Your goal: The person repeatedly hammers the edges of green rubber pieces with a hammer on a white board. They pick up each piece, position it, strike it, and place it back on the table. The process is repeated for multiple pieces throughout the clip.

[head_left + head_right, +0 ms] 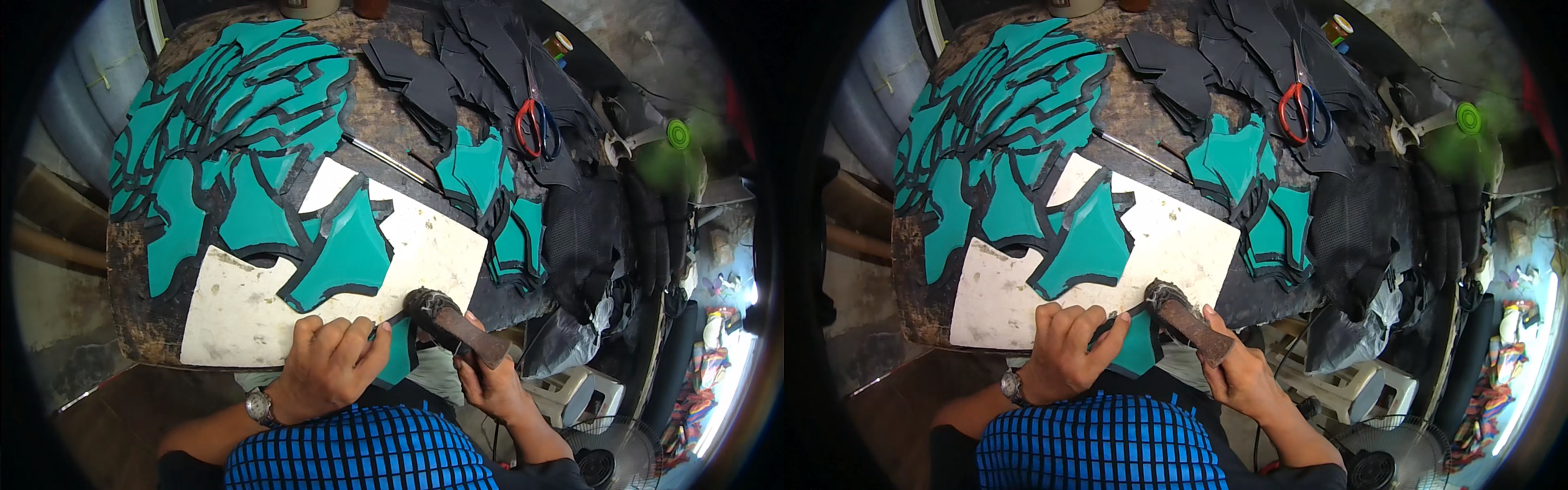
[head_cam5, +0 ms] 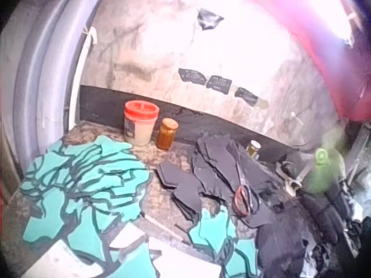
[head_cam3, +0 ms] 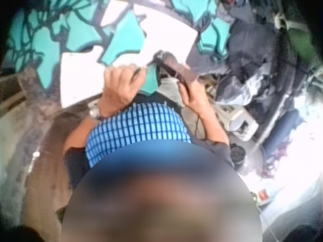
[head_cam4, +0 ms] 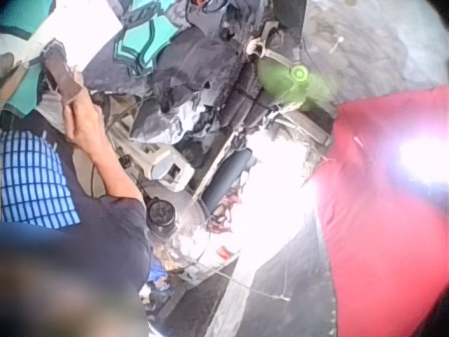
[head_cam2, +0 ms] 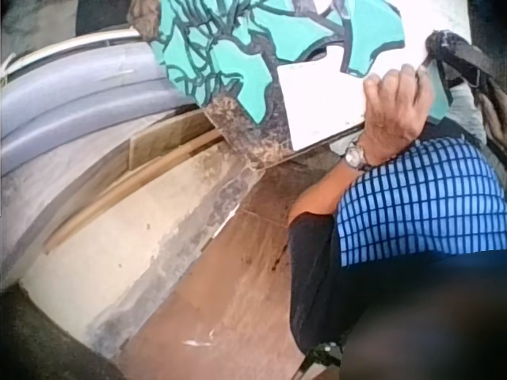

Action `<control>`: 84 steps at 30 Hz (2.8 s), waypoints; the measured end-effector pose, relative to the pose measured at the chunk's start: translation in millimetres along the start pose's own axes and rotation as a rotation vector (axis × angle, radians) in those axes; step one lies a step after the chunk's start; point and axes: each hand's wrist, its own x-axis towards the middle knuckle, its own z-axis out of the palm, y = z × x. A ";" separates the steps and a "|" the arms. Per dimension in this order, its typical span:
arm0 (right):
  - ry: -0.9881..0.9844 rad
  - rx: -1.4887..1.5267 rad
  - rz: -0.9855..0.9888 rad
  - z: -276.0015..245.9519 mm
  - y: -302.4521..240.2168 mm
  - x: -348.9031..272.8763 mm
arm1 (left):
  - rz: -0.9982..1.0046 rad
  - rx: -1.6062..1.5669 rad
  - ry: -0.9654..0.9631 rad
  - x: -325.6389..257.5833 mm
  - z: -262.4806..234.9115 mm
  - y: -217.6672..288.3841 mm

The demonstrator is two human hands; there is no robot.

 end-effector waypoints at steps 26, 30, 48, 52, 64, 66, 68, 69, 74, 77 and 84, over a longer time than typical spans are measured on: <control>0.027 0.026 0.101 -4.4 -0.9 -3.4 | -0.032 -0.148 -0.006 -3.4 2.3 -1.9; 0.036 -0.029 0.010 -5.1 2.6 -2.9 | -0.070 -0.158 -0.037 -0.8 1.2 -1.1; 0.035 -0.058 -0.028 -3.3 6.7 -2.0 | 0.005 -0.078 -0.052 5.4 -0.1 11.6; 0.043 -0.048 -0.028 -2.6 7.2 -2.4 | 0.059 -0.004 -0.009 8.8 0.6 10.0; 0.047 -0.040 -0.019 -13.2 -2.2 1.4 | 0.103 0.047 0.035 8.9 3.9 9.9; 0.052 -0.073 -0.135 -13.7 -4.4 3.3 | 0.093 0.044 0.043 8.5 5.4 10.4; 0.007 -0.073 -0.149 -14.6 -5.4 6.8 | 0.089 0.038 0.041 8.3 5.6 10.3; -0.054 -0.059 -0.106 -15.1 -5.1 9.3 | 0.090 0.035 0.037 8.3 5.4 9.8; -0.048 -0.082 -0.055 -18.4 -7.4 10.0 | 0.094 0.019 0.033 6.4 4.4 7.5; -0.116 -0.052 -0.067 -12.8 -10.3 7.5 | 0.067 -0.014 0.016 4.6 2.9 7.4; -0.056 -0.039 -0.002 -10.1 -8.6 5.3 | -0.019 -0.109 -0.021 0.8 0.5 5.6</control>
